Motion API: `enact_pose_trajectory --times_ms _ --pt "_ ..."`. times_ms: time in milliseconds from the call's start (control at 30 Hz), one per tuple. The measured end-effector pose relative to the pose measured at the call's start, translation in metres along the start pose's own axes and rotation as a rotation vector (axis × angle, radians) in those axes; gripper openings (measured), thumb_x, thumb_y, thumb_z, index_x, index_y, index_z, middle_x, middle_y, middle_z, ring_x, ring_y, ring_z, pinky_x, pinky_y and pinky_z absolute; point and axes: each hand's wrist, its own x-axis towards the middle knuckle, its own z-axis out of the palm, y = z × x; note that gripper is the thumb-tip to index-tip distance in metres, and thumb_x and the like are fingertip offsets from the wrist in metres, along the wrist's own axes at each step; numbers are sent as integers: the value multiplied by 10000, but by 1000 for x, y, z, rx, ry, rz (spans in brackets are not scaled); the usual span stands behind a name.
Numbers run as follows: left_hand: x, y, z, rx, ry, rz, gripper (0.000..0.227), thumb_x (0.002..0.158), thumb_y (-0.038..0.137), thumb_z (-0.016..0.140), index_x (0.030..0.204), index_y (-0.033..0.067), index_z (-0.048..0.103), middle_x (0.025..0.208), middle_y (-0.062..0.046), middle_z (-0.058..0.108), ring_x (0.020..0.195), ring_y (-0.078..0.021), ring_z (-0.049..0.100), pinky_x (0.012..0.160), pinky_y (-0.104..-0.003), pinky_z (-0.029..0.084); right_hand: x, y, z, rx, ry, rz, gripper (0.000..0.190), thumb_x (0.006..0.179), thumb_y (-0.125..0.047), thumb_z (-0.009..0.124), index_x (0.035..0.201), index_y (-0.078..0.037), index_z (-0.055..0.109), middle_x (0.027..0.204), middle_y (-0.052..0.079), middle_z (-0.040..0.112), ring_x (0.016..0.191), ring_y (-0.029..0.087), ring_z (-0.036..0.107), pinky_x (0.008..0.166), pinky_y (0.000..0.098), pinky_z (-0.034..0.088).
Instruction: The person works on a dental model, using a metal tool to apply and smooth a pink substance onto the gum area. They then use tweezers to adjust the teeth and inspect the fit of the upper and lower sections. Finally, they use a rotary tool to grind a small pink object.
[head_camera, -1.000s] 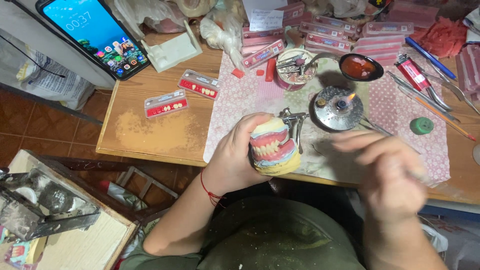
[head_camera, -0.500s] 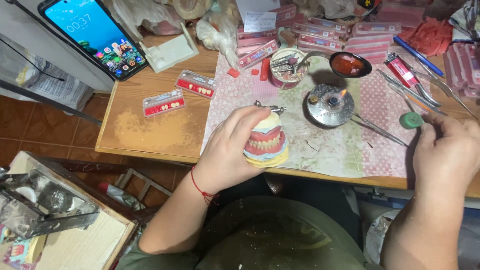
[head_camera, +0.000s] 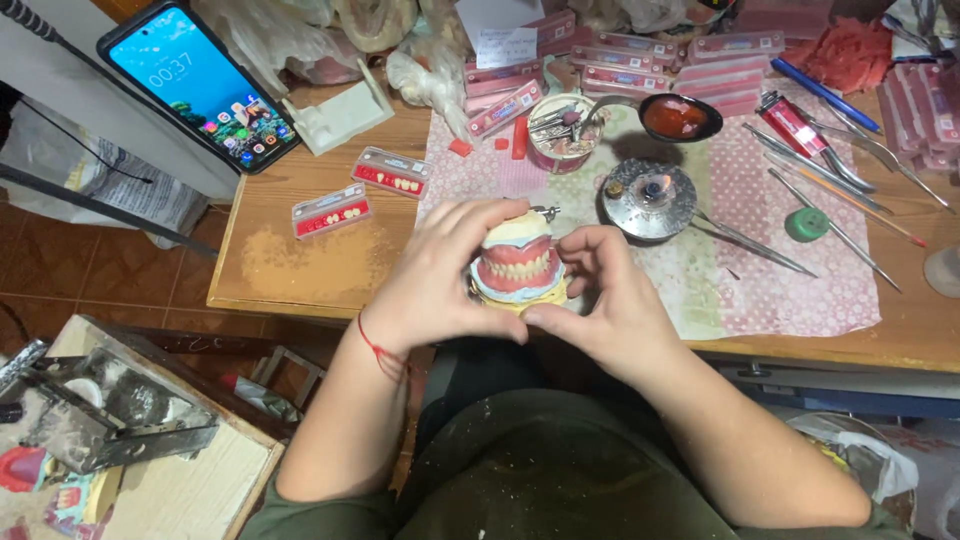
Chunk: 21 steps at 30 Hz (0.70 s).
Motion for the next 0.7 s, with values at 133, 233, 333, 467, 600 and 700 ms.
enact_pose_trajectory --times_ms 133,233,333,467,600,700 --pt "21 -28 5 -125 54 190 849 830 764 625 1389 126 601 1279 -116 680 1223 -362 593 1078 -516 382 5 16 10 277 46 -65 811 655 -165 977 1262 13 470 1089 125 644 977 164 615 852 239 552" --pt "33 -32 10 -201 24 256 725 899 721 572 1316 133 642 1163 -106 712 1146 -359 635 1046 -500 411 5 14 12 349 51 -74 821 649 -124 977 1271 24 462 1075 105 603 980 151 605 872 237 558" --pt "37 -35 16 -265 35 282 640 930 661 574 1256 119 667 1026 -99 697 1009 -341 663 967 -459 468 4 12 12 361 67 -75 769 645 -111 979 1247 24 519 1064 94 594 978 148 607 878 248 573" --pt "36 -33 18 -294 28 258 588 960 580 588 1262 80 657 1012 -158 660 1010 -399 645 1042 -537 432 3 22 10 322 82 -52 691 623 -110 999 1185 18 618 1055 132 648 967 160 622 897 263 592" --pt "35 -34 17 -331 34 213 603 967 607 561 1272 96 658 1045 -150 671 1046 -376 649 1096 -558 389 3 19 7 298 74 -57 680 609 -116 1006 1173 -1 644 1056 132 672 964 157 646 904 269 602" --pt "37 -28 14 -411 36 121 555 981 565 549 1266 105 670 1041 -140 674 1037 -327 663 1027 -512 458 2 19 3 259 54 -69 678 593 -145 1015 1151 -18 653 1095 160 716 960 164 668 908 278 603"
